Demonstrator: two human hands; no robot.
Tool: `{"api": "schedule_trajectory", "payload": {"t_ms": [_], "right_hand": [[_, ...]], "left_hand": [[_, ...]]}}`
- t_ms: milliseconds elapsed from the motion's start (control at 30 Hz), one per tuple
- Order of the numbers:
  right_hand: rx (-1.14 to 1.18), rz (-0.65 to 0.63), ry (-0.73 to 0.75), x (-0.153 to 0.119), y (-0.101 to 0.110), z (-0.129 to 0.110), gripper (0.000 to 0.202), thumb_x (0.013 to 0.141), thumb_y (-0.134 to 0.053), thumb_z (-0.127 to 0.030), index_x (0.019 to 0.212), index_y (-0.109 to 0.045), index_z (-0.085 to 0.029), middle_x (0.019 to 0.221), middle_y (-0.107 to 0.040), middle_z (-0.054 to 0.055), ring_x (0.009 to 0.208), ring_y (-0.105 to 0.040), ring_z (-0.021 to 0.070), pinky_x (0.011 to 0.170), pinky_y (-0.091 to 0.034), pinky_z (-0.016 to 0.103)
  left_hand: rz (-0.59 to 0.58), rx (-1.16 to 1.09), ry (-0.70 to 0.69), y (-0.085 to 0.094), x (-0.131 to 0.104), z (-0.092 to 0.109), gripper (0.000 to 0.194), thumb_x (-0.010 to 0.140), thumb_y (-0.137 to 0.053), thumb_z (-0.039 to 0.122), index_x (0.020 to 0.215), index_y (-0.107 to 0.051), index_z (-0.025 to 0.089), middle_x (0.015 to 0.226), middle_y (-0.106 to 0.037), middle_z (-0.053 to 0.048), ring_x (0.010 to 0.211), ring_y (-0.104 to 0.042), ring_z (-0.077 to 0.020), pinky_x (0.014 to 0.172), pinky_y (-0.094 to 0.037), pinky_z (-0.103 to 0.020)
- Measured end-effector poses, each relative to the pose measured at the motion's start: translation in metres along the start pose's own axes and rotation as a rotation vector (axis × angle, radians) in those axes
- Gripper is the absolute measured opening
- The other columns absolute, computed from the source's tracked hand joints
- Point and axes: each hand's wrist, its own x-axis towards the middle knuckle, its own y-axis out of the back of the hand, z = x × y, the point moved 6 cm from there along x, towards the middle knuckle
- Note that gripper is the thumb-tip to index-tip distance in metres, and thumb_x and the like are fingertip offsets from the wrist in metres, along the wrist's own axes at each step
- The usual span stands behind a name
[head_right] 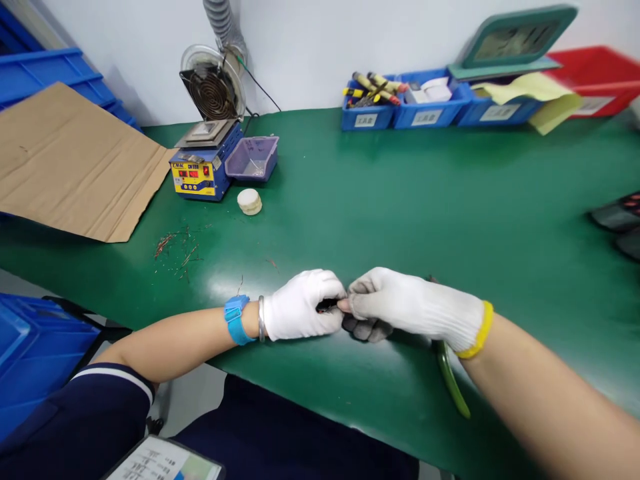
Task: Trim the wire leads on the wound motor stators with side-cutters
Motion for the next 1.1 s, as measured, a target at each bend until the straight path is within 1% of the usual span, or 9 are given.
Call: {"api": "schedule_trajectory", "payload": {"t_ms": [67, 200, 333, 500, 600, 767, 833, 933, 1100], "right_hand": [[0.154, -0.178, -0.097, 0.001, -0.019, 0.003, 0.051, 0.059, -0.083, -0.064, 0.062, -0.062, -0.017, 0.057, -0.061, 0.004, 0.049, -0.049, 0.0111, 0.050, -0.043, 0.027], [0.305, -0.180, -0.105, 0.000, -0.026, 0.009, 0.053, 0.059, -0.084, -0.061, 0.060, -0.053, -0.018, 0.049, -0.045, -0.004, 0.045, -0.034, 0.0061, 0.045, -0.028, 0.023], [0.242, -0.039, -0.073, 0.001, -0.025, 0.015, 0.046, 0.061, -0.080, -0.057, 0.059, -0.053, -0.019, 0.052, -0.058, 0.002, 0.045, -0.048, 0.0096, 0.048, -0.040, 0.024], [0.158, 0.181, 0.034, -0.006, -0.028, 0.009, 0.031, 0.069, -0.066, -0.049, 0.062, -0.056, -0.021, 0.053, -0.062, 0.001, 0.047, -0.053, 0.0116, 0.050, -0.044, 0.025], [0.146, 0.252, 0.136, -0.015, -0.027, 0.003, 0.029, 0.070, -0.065, -0.048, 0.060, -0.054, -0.021, 0.055, -0.060, 0.000, 0.050, -0.050, 0.0116, 0.050, -0.040, 0.025], [0.180, 0.293, 0.251, -0.026, -0.021, 0.000, 0.034, 0.071, -0.066, -0.052, 0.061, -0.055, -0.021, 0.056, -0.058, 0.000, 0.052, -0.049, 0.0116, 0.050, -0.037, 0.024], [0.221, 0.284, 0.251, -0.026, -0.019, 0.001, 0.041, 0.070, -0.065, -0.059, 0.061, -0.051, -0.022, 0.055, -0.057, 0.000, 0.048, -0.047, 0.0107, 0.047, -0.035, 0.024], [0.279, 0.278, 0.246, -0.024, -0.018, 0.003, 0.051, 0.067, -0.061, -0.072, 0.062, -0.047, -0.022, 0.055, -0.057, 0.002, 0.042, -0.043, 0.0092, 0.042, -0.032, 0.023], [0.283, 0.270, 0.295, -0.030, -0.022, 0.000, 0.059, 0.067, -0.054, -0.082, 0.066, -0.044, -0.024, 0.052, -0.050, -0.002, 0.040, -0.038, 0.0092, 0.041, -0.033, 0.025]], "left_hand": [[-0.003, -0.009, 0.020, 0.001, 0.000, -0.001, 0.012, 0.084, -0.056, 0.028, 0.082, -0.062, 0.018, 0.081, -0.065, -0.006, 0.078, -0.062, -0.0201, 0.076, -0.052, -0.033], [0.017, -0.100, 0.059, -0.001, -0.001, -0.004, 0.011, 0.082, -0.058, 0.028, 0.087, -0.060, 0.018, 0.103, -0.071, -0.011, 0.091, -0.069, -0.0226, 0.085, -0.057, -0.037], [0.110, -0.254, 0.091, 0.000, -0.007, -0.008, 0.022, 0.077, -0.062, 0.026, 0.098, -0.059, 0.017, 0.130, -0.065, -0.018, 0.125, -0.063, -0.0310, 0.101, -0.055, -0.044], [0.176, -0.583, 0.301, 0.014, -0.017, -0.018, 0.092, 0.067, -0.077, 0.034, 0.145, -0.034, 0.012, 0.143, -0.052, -0.024, 0.121, -0.063, -0.0303, 0.101, -0.054, -0.048], [0.255, -0.691, 0.458, 0.034, -0.023, -0.027, 0.072, 0.083, -0.065, 0.046, 0.140, -0.039, 0.011, 0.117, -0.065, -0.016, 0.101, -0.067, -0.0238, 0.089, -0.056, -0.042], [-0.271, -0.977, 0.586, 0.020, -0.028, -0.019, 0.058, 0.082, -0.058, 0.068, 0.104, -0.057, 0.015, 0.076, -0.063, -0.003, 0.051, -0.054, -0.0122, 0.046, -0.040, -0.024], [-0.257, -1.099, 0.571, 0.017, -0.030, -0.013, 0.060, 0.075, -0.068, 0.061, 0.113, -0.055, 0.017, 0.079, -0.064, -0.003, 0.051, -0.057, -0.0127, 0.046, -0.043, -0.024], [0.099, -0.928, 0.394, 0.032, -0.033, -0.004, 0.047, 0.073, -0.074, 0.037, 0.115, -0.059, 0.022, 0.109, -0.069, -0.011, 0.089, -0.071, -0.0225, 0.081, -0.060, -0.042], [0.215, -0.486, 0.009, 0.049, -0.046, 0.026, 0.016, 0.072, -0.072, 0.034, 0.067, -0.060, 0.026, 0.129, -0.068, -0.011, 0.123, -0.062, -0.0345, 0.117, -0.039, -0.062]]}}
